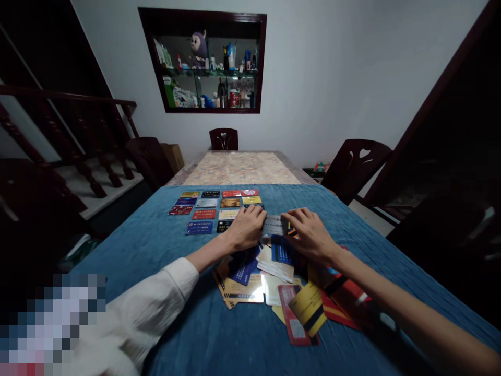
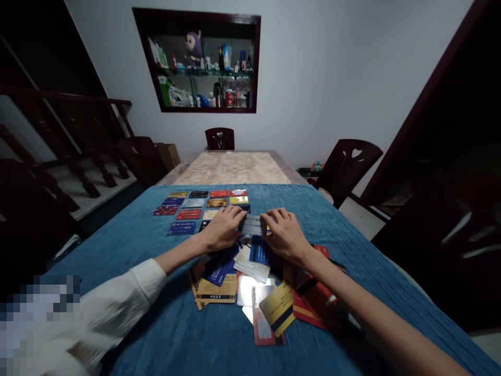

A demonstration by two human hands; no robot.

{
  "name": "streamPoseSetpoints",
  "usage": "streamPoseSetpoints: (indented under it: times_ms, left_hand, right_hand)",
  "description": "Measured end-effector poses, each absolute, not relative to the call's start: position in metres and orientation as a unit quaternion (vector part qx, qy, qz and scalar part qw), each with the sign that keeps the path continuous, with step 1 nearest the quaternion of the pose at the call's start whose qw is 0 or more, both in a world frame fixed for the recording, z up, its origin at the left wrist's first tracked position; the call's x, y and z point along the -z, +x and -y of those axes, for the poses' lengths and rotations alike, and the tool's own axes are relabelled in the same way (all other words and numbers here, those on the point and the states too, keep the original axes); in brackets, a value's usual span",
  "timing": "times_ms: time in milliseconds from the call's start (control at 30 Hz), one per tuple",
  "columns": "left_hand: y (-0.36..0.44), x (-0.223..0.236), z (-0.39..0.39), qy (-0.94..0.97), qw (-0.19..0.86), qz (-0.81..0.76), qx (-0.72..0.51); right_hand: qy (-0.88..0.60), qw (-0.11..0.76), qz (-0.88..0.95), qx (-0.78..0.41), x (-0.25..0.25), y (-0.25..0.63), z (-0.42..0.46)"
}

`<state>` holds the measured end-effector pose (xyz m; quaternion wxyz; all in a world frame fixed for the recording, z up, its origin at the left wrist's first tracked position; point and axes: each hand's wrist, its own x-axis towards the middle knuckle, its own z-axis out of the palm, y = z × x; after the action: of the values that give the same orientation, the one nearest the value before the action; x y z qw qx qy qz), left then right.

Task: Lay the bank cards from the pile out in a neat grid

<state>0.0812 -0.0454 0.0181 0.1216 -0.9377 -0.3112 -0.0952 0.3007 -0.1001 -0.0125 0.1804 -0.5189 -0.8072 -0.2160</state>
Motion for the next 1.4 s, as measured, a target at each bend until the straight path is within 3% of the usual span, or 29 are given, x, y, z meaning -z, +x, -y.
streamPoseSetpoints:
  times_ms: [733,1400]
  left_hand:
    - [-0.021,-0.035,-0.046,-0.887,0.104,0.448,0.032]
    - [-0.066,-0.032,-0.103,-0.839,0.080,0.534,-0.063]
  right_hand:
    - [-0.535,0.095,0.832,0.109,-0.030,0.182,-0.011]
    - [-0.537,0.083,0.839,0.029,-0.013,0.116,-0.088]
